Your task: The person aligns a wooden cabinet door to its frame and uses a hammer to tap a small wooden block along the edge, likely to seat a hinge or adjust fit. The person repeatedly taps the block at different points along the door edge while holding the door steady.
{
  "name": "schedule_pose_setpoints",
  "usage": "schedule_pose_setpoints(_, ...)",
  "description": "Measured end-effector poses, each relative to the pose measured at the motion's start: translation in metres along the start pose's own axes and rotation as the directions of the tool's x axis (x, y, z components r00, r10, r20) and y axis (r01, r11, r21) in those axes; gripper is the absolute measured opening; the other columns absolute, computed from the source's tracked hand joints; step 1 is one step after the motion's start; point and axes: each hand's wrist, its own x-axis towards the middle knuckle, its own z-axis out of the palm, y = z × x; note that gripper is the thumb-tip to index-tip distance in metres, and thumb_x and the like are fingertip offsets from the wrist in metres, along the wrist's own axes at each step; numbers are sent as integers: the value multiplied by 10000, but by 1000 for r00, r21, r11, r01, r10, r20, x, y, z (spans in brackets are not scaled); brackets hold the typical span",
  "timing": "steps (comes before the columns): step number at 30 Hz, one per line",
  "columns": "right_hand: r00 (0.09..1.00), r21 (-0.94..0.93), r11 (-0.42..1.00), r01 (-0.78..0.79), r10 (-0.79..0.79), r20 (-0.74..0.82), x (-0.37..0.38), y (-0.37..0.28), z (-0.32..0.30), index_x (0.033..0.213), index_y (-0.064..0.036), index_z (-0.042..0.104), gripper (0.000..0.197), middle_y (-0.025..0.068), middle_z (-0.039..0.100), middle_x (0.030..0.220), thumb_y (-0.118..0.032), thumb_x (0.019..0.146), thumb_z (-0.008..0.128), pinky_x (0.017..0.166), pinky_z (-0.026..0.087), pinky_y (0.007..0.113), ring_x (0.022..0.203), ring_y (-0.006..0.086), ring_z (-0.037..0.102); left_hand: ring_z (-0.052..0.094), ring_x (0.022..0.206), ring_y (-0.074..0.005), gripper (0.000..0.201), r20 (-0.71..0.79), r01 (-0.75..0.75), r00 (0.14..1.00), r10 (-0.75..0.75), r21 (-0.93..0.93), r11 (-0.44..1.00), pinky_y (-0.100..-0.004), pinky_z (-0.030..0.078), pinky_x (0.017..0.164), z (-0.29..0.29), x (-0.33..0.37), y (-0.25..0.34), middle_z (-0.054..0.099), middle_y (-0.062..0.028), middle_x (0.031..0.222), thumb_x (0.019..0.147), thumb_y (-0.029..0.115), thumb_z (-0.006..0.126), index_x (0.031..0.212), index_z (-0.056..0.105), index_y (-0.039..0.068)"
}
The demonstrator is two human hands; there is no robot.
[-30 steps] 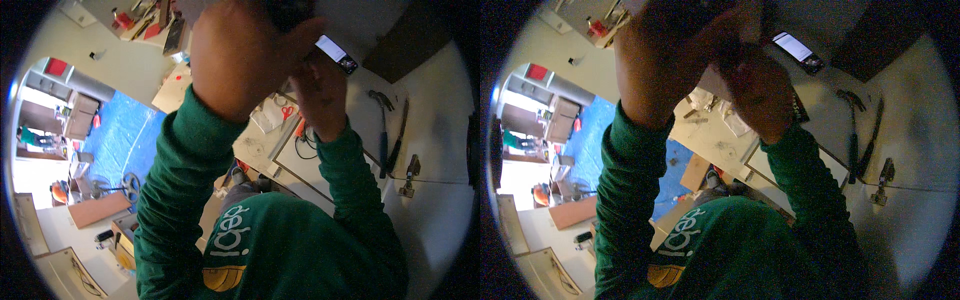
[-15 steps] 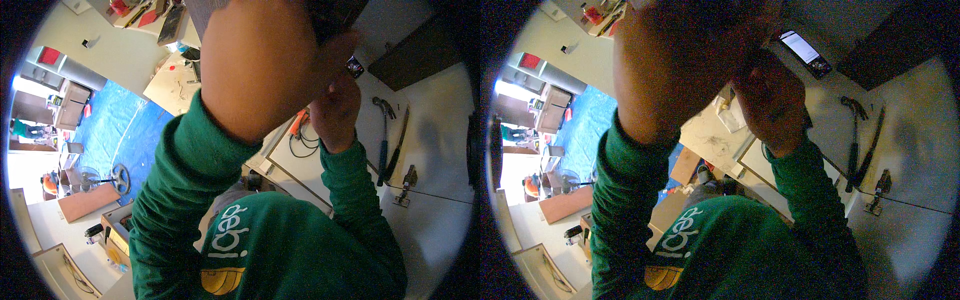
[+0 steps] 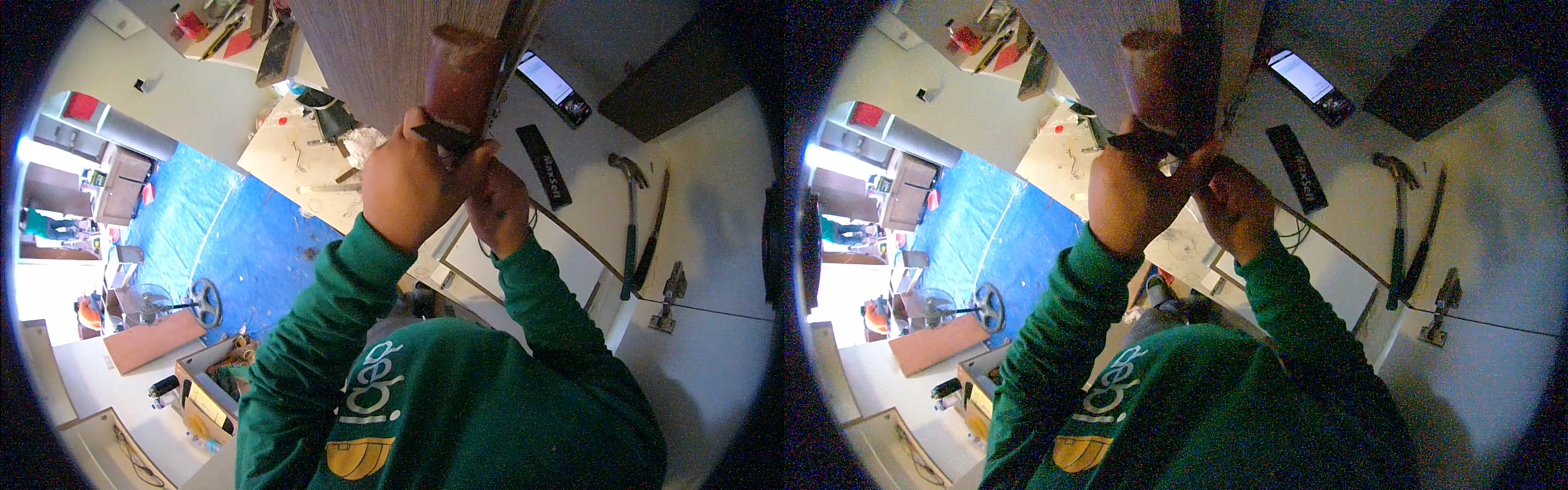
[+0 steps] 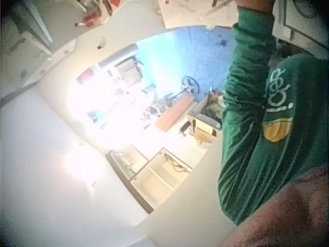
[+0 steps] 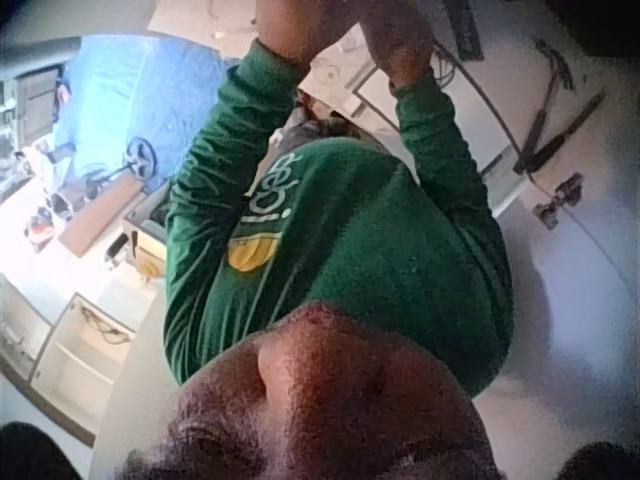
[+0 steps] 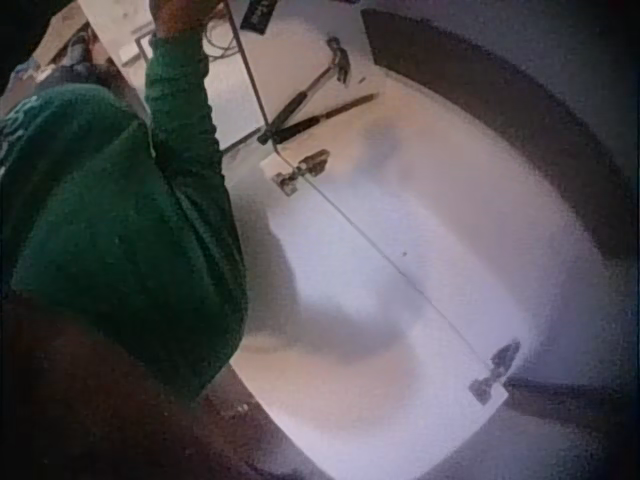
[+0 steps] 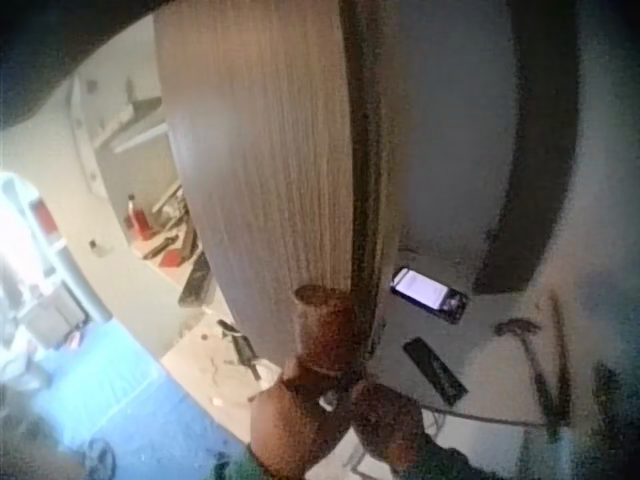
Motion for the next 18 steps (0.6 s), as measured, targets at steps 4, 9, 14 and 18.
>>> schedule_pose_setpoints(4, 962, -99, 979, -179, 195, 191, -21, 24, 6, 1156, -91, 684, 303, 160, 744, 973, -313, 954, 722, 707, 560, 417, 834, 336, 727, 709, 729, -455, 639, 32, 6, 999, -4, -70, 998, -506, 578, 636, 24, -20, -26, 706, -249, 821, 829, 541, 801, 1044, 577, -17)
schedule_pose_setpoints(9, 955, -71, 976, -205, 215, 203, -51, 54, 36, 1165, -103, 674, 275, 184, 726, 932, -287, 962, 693, 653, 529, 444, 766, 333, 701, 715, 785, -442, 621, 159, 146, 978, -135, -54, 988, -512, 578, 674, 55, -55, -58, 715, -248, 843, 841, 541, 782, 1077, 598, -2)
schedule_pose_setpoints(14, 933, 64, 965, -253, 226, 280, -110, 56, 50, 1105, -129, 675, 163, 111, 733, 933, -208, 966, 708, 708, 546, 392, 814, 308, 707, 728, 789, -397, 471, 187, 267, 952, -242, -123, 956, -481, 586, 682, 52, -111, -66, 744, -178, 881, 834, 413, 825, 1050, 630, 43)
schedule_pose_setpoints(18, 949, 234, 938, -257, 199, 244, -101, 37, 49, 1122, -131, 686, 172, 104, 740, 1009, -242, 990, 699, 800, 571, 381, 899, 302, 725, 739, 799, -369, 395, 84, 153, 986, -141, -162, 975, -450, 584, 670, 24, -103, -48, 753, -151, 901, 819, 340, 857, 1027, 650, 75)
